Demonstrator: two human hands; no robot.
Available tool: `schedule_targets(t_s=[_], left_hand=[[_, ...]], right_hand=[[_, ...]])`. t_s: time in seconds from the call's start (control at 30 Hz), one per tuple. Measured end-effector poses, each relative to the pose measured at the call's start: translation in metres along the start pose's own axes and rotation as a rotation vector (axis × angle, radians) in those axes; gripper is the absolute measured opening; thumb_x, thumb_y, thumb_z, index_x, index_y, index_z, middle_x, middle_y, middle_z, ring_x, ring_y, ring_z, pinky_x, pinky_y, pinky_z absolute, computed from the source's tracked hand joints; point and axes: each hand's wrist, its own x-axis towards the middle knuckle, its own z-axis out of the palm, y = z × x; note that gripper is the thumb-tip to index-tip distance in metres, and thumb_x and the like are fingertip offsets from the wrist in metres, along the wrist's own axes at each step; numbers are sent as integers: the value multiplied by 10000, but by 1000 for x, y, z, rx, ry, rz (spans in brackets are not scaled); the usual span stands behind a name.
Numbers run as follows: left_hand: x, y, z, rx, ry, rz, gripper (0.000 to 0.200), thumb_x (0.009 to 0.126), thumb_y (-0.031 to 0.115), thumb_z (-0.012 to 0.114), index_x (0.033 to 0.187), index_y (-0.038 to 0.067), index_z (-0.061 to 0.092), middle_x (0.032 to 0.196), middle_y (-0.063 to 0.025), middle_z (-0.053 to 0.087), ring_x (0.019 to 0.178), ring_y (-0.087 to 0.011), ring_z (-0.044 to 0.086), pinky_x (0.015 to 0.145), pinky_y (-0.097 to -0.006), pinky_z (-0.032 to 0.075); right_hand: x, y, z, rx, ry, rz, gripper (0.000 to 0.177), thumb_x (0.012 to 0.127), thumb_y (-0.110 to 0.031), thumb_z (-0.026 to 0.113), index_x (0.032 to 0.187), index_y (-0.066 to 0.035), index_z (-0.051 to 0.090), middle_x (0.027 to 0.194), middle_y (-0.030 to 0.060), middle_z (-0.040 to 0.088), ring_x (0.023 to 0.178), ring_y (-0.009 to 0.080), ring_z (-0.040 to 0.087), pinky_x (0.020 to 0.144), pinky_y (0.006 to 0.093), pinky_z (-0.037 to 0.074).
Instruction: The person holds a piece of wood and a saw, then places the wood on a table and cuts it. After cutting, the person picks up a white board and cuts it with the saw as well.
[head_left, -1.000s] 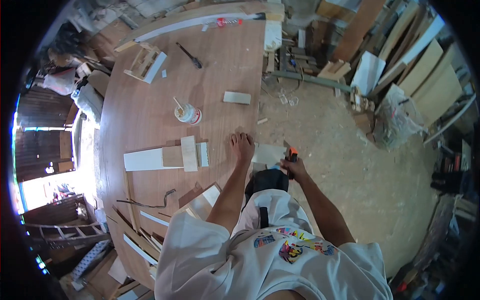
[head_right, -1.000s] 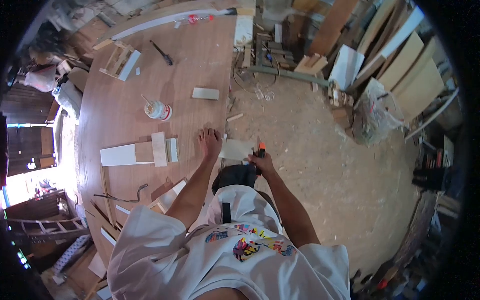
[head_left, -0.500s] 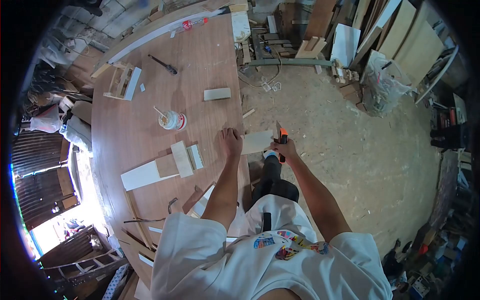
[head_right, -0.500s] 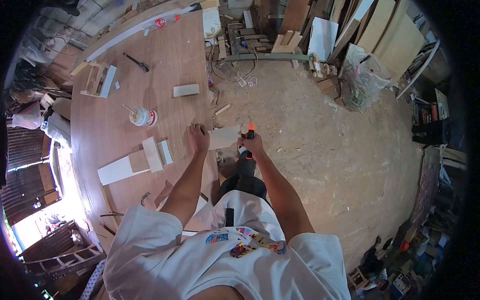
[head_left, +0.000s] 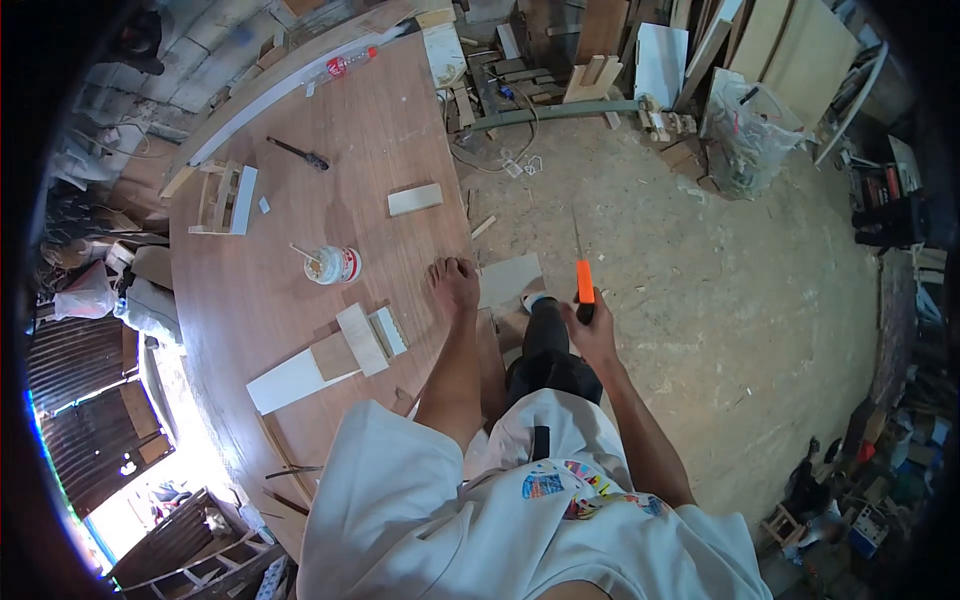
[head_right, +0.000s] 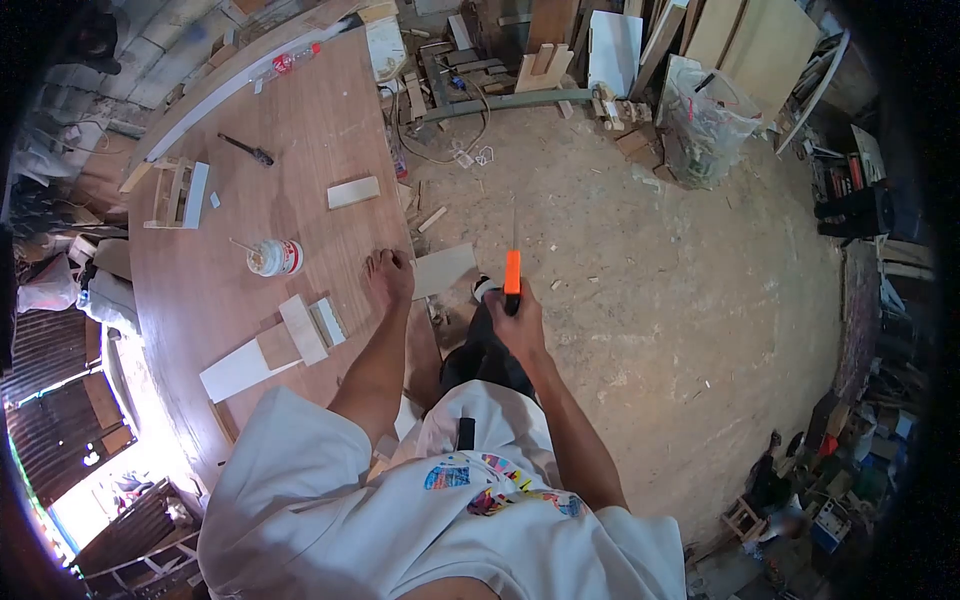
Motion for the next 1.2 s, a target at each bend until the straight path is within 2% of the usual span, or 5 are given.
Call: schedule_targets(t_s=[0.07, 0.4, 0.43, 0.8, 1.2], left_hand=[[1, 0, 0, 6, -16, -3, 173, 826, 149, 561, 736, 7, 602, 883, -149, 585, 932, -340, 535, 902, -445, 401], [1, 1, -5, -37, -72, -43, 200, 828, 194, 559, 762, 15, 619, 890, -136, 585, 963, -322, 519, 901, -426, 393], [0, -2, -2, -45, -39, -22, 201, 828, 203, 562, 769, 22, 625, 893, -132, 588, 956, -324, 519, 902, -429, 391], [1, -12, 5, -55, -52, -7, 164, 828, 174, 556, 797, 39, 644, 904, -133, 607, 962, -323, 528, 898, -412, 400], [-3, -13, 11, -52, 81, 83, 115, 711, 125, 626, 734, 56, 537, 811, -112, 535, 863, -342, 526, 787, -425, 404]], right_hand=[[-26, -21, -7, 10, -4, -112, 165, 837, -77, 636, 950, 12, 554, 731, 121, 581, 670, 140, 541, 612, 301, 454], [-79, -45, 15, 188, -127, -137, 130, 800, 11, 605, 901, 10, 525, 731, 104, 549, 711, 134, 536, 679, 290, 459], [-80, -49, 18, 215, -129, -208, 118, 819, 14, 612, 843, -25, 503, 699, 15, 465, 646, 82, 435, 579, 251, 388], [-84, -60, 26, 235, -217, -214, 131, 817, 22, 603, 878, -4, 490, 729, 68, 491, 703, 109, 455, 660, 266, 419], [-93, -67, 45, 292, -227, -114, 158, 849, -5, 585, 981, 24, 504, 712, 125, 567, 656, 142, 525, 639, 297, 449]])
